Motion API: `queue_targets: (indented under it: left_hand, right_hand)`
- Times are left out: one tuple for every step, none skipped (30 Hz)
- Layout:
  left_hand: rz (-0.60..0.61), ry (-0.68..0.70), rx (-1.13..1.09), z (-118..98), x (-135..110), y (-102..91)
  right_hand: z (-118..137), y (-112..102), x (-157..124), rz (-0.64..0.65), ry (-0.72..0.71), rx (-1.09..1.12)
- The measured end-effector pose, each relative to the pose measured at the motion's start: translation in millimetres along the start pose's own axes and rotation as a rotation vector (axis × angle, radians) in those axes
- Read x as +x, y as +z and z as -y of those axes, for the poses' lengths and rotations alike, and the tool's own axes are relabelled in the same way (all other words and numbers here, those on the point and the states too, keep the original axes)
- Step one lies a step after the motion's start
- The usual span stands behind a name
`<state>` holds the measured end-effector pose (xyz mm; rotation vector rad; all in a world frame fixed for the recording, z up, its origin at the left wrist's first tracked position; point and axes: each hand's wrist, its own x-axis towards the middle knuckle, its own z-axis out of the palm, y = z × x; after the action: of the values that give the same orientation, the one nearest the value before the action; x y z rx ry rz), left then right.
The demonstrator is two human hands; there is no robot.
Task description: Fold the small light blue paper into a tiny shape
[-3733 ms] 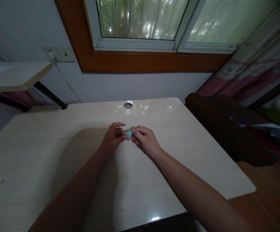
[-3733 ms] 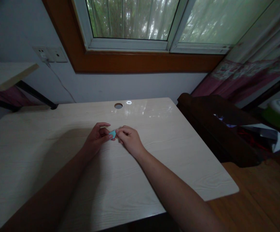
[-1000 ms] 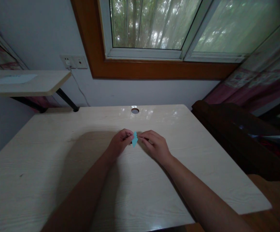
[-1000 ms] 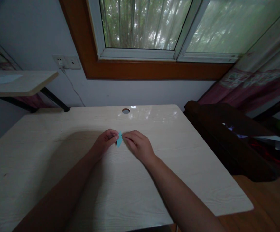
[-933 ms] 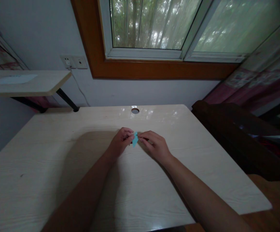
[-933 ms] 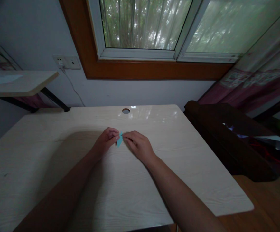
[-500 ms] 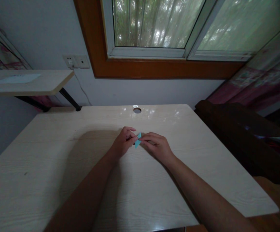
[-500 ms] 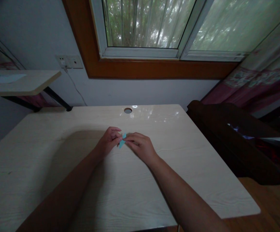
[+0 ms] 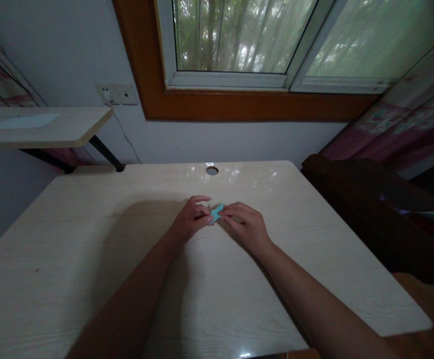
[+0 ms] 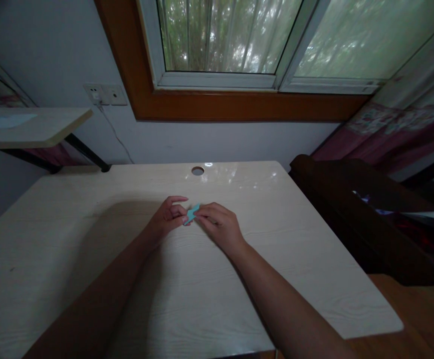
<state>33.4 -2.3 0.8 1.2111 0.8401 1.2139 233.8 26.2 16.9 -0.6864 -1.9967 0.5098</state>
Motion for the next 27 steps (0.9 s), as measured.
queue_targets:
  left_hand:
    - [-0.004, -0.002, -0.011, -0.5, 0.1, 0.4]
    - [-0.010, -0.003, -0.021, -0.8, 0.2, 0.9]
    - [-0.017, -0.005, -0.030, -1.1, 0.4, 1.2]
    - [-0.026, -0.006, -0.038, -1.3, 0.7, 1.5]
    - [-0.035, -0.006, -0.044, -1.3, 0.8, 1.7]
    - [-0.044, -0.005, -0.048, -1.3, 0.9, 1.7]
    - [-0.050, -0.003, -0.050, -1.3, 1.0, 1.6]
    - [-0.054, -0.001, -0.050, -1.2, 0.9, 1.5]
    - [-0.057, 0.000, -0.047, -1.1, 0.8, 1.2]
    - [-0.058, -0.003, -0.041, -1.0, 0.7, 1.0]
    - [-0.057, -0.004, -0.033, -0.7, 0.5, 0.8]
    - [-0.057, -0.003, -0.024, -0.5, 0.4, 0.7]
    - [-0.055, -0.001, -0.011, -0.1, 0.4, 0.6]
    - [-0.053, 0.007, 0.004, 0.4, 0.3, 0.5]
    - [-0.049, 0.018, 0.018, 1.0, 0.3, 0.5]
    - [-0.043, 0.031, 0.030, 1.5, 0.4, 0.5]
    - [-0.036, 0.041, 0.041, 1.8, 0.4, 0.5]
    - [-0.029, 0.047, 0.048, 1.9, 0.3, 0.5]
    - [-0.028, 0.049, 0.048, 1.7, 0.3, 0.6]
    - [-0.030, 0.046, 0.042, 1.2, 0.1, 0.6]
    - [-0.033, 0.038, 0.035, 0.5, -0.1, 0.7]
    - [-0.036, 0.029, 0.025, -0.3, -0.4, 0.8]
    - [-0.038, 0.020, 0.015, -1.1, -0.7, 0.9]
    - [-0.038, 0.014, 0.006, -1.6, -1.0, 1.0]
    - [-0.036, 0.012, -0.001, -1.9, -1.3, 1.0]
    - [-0.034, 0.015, -0.005, -2.0, -1.6, 1.1]
    - [-0.035, 0.026, -0.009, -2.0, -1.9, 1.2]
  right_hand:
    - [0.2, 0.0, 0.0, 0.004, -0.003, 0.003]
    - [0.3, 0.2, 0.1, 0.007, -0.002, 0.007]
    - [0.4, 0.6, 0.2, 0.010, 0.002, 0.012]
    - [0.4, 1.0, 0.2, 0.012, 0.011, 0.020]
    - [0.1, 1.6, 0.2, 0.016, 0.022, 0.030]
    - [-0.4, 2.2, 0.1, 0.024, 0.035, 0.044]
    - [-1.2, 2.9, -0.2, 0.036, 0.049, 0.061]
    - [-2.1, 3.5, -0.5, 0.054, 0.059, 0.080]
    - [-3.2, 4.2, -1.0, 0.069, 0.067, 0.097]
    - [-4.1, 4.8, -1.5, 0.082, 0.069, 0.114]
    - [-5.0, 5.3, -1.9, 0.100, 0.072, 0.128]
    - [-5.6, 5.8, -2.2, 0.118, 0.064, 0.144]
    - [-6.1, 6.2, -2.4, 0.132, 0.062, 0.161]
    - [-6.3, 6.5, -2.5, 0.148, 0.063, 0.172]
    - [-6.3, 6.7, -2.4, 0.159, 0.066, 0.181]
    - [-6.3, 6.8, -2.2, 0.163, 0.074, 0.188]
    - [-6.2, 6.8, -2.0, 0.165, 0.081, 0.192]
    - [-6.2, 6.8, -1.8, 0.159, 0.086, 0.195]
    - [-6.2, 6.7, -1.5, 0.150, 0.088, 0.197]
    - [-6.2, 6.6, -1.3, 0.136, 0.088, 0.196]
    - [-6.3, 6.5, -1.2, 0.118, 0.087, 0.192]
    - [-6.5, 6.4, -1.2, 0.100, 0.085, 0.186]
    - [-6.6, 6.4, -1.3, 0.084, 0.084, 0.179]
    - [-6.9, 6.3, -1.5, 0.073, 0.083, 0.173]
    - [-7.1, 6.4, -1.8, 0.070, 0.083, 0.170]
    - [-7.2, 6.4, -2.1, 0.072, 0.082, 0.170]
    - [-7.3, 6.6, -2.4, 0.081, 0.081, 0.172]
